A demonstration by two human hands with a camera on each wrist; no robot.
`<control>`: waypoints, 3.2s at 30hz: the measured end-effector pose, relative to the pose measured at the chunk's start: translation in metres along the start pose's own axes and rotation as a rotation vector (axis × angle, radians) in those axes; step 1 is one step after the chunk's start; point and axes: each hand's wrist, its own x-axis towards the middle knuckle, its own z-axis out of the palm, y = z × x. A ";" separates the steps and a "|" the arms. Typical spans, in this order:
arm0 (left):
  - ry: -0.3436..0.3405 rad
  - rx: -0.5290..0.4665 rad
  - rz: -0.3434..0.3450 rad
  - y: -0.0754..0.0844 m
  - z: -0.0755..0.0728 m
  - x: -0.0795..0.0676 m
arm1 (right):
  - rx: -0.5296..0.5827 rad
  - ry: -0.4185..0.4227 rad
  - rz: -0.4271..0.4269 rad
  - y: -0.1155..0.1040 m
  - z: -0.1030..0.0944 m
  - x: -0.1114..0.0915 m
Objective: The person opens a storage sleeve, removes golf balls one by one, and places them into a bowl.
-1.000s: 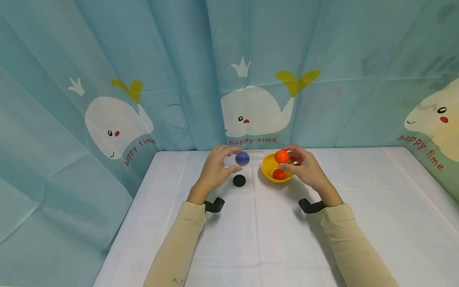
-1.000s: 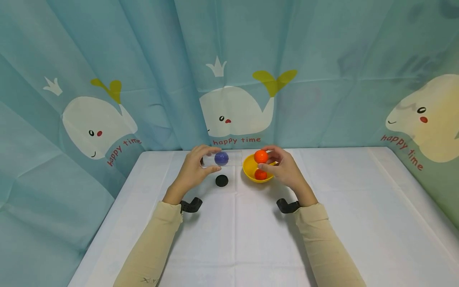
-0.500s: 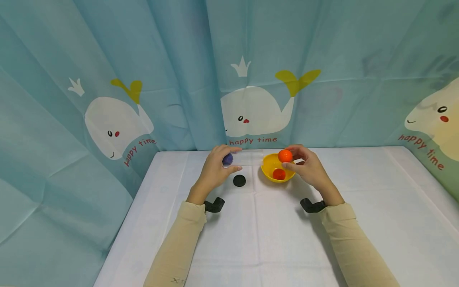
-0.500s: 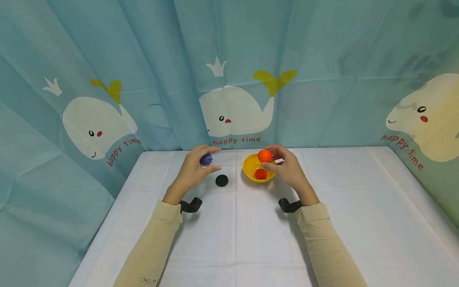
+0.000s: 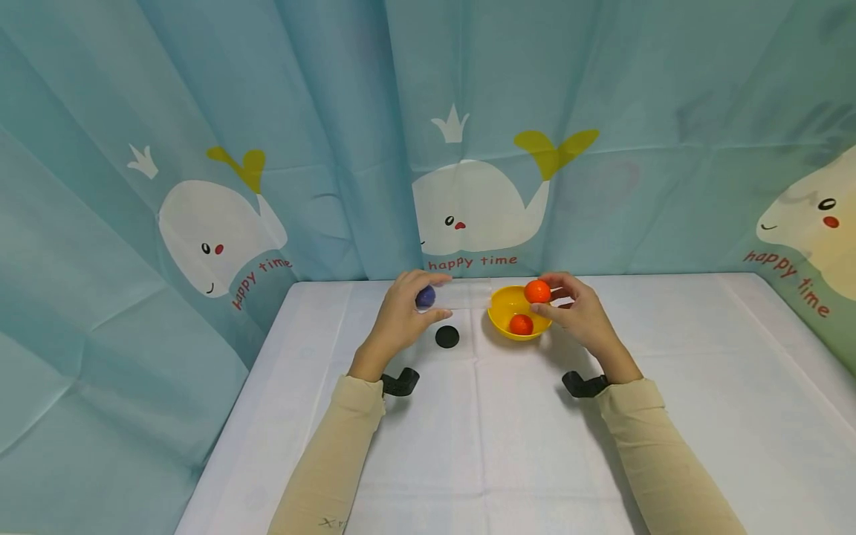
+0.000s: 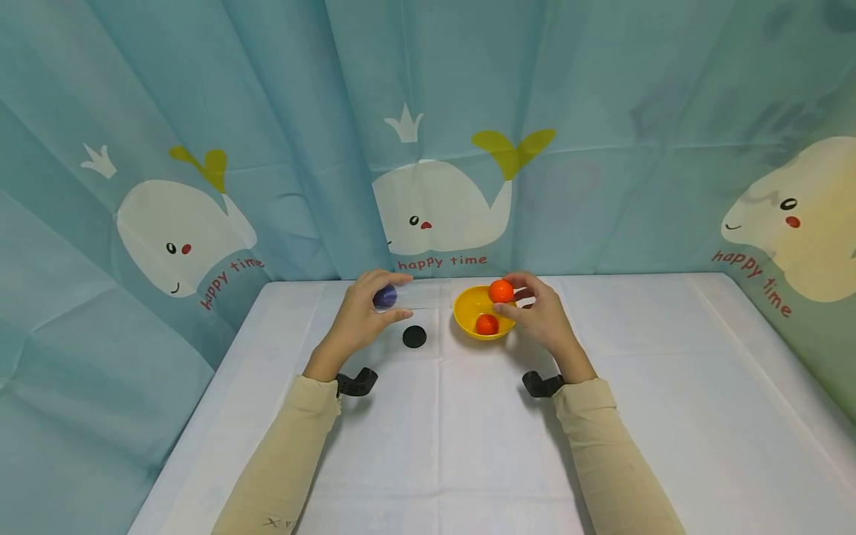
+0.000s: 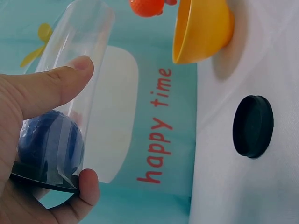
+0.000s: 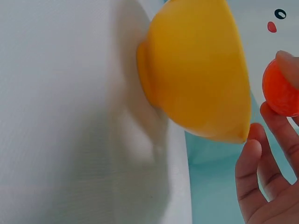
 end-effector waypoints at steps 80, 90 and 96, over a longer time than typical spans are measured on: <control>-0.017 0.032 0.041 0.005 0.002 0.002 | 0.005 0.007 0.083 0.006 0.000 0.003; -0.014 0.036 0.051 0.009 -0.001 0.001 | -0.006 0.027 0.024 -0.016 0.002 0.001; -0.012 0.046 0.062 0.009 -0.001 -0.001 | 0.014 -0.034 0.006 -0.026 0.004 -0.002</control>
